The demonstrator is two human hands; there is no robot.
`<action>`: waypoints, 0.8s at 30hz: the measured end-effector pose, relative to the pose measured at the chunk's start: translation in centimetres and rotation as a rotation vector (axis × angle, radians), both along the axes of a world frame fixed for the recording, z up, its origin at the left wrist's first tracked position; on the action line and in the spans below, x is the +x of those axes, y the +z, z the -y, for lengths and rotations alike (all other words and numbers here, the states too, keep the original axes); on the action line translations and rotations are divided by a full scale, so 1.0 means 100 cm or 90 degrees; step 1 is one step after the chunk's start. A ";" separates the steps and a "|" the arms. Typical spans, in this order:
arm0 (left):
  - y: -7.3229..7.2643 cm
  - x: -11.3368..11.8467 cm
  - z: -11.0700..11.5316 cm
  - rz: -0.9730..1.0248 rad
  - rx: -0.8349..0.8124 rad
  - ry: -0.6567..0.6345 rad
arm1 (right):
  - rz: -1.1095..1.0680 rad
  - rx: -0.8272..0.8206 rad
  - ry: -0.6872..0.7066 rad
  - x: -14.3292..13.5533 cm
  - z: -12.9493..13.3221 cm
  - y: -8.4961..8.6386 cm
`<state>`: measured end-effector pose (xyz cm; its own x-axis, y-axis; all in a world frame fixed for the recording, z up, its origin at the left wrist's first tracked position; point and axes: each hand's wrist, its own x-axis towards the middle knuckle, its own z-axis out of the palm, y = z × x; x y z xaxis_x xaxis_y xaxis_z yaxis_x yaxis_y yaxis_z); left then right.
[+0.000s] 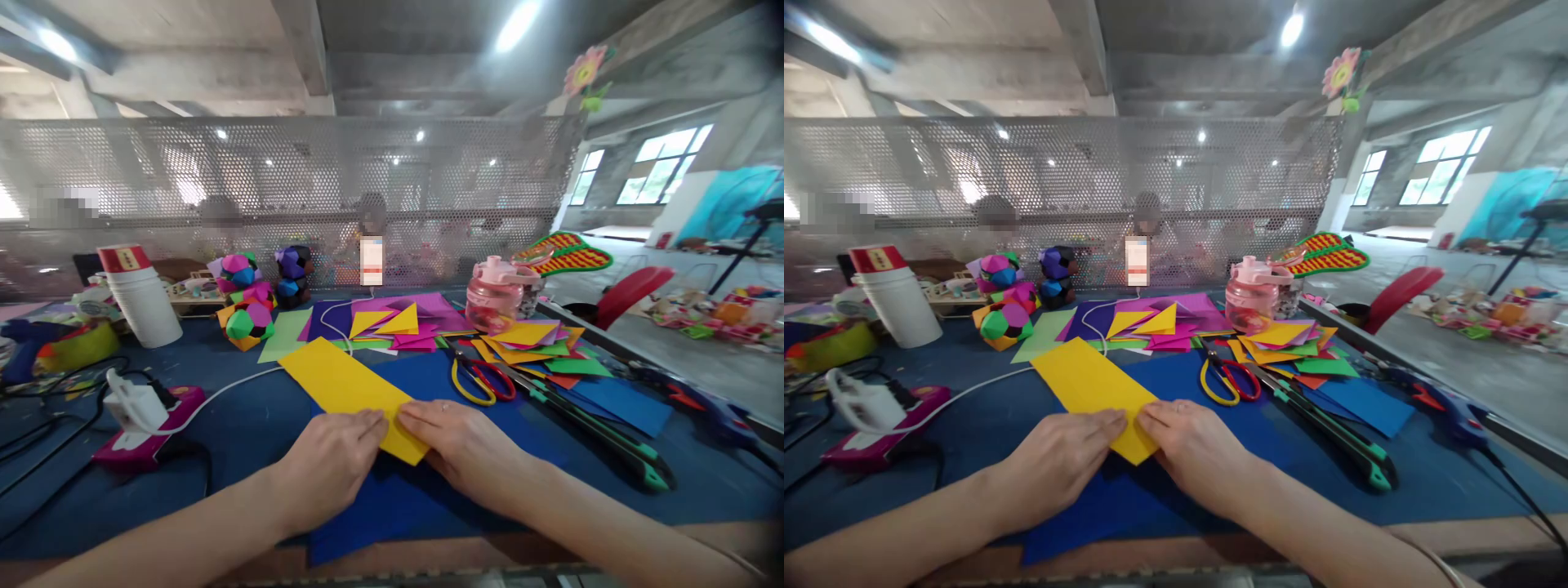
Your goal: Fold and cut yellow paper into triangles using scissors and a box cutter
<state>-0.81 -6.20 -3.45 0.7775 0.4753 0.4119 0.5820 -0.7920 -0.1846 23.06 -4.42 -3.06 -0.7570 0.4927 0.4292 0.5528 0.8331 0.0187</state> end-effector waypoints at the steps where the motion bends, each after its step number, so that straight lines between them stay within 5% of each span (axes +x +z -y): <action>1: 0.000 -0.001 0.009 -0.005 0.016 -0.014 | -0.003 0.007 -0.012 0.001 0.011 -0.001; 8: 0.003 -0.003 0.039 -0.016 0.009 -0.058 | -0.077 0.029 -0.056 0.005 0.061 -0.001; 17: 0.016 -0.012 0.028 0.043 -0.025 -0.088 | -0.233 -0.050 -0.100 0.009 0.059 -0.002; 24: 0.017 -0.013 0.020 0.224 -0.175 0.004 | -0.324 -0.140 -0.194 0.009 0.058 -0.002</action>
<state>-2.10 -8.23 -1.72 0.6094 0.6088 0.5079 0.5768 -0.7799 0.2429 23.98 -10.19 -3.27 -0.2971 0.7715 0.5626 0.6604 0.5915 -0.4625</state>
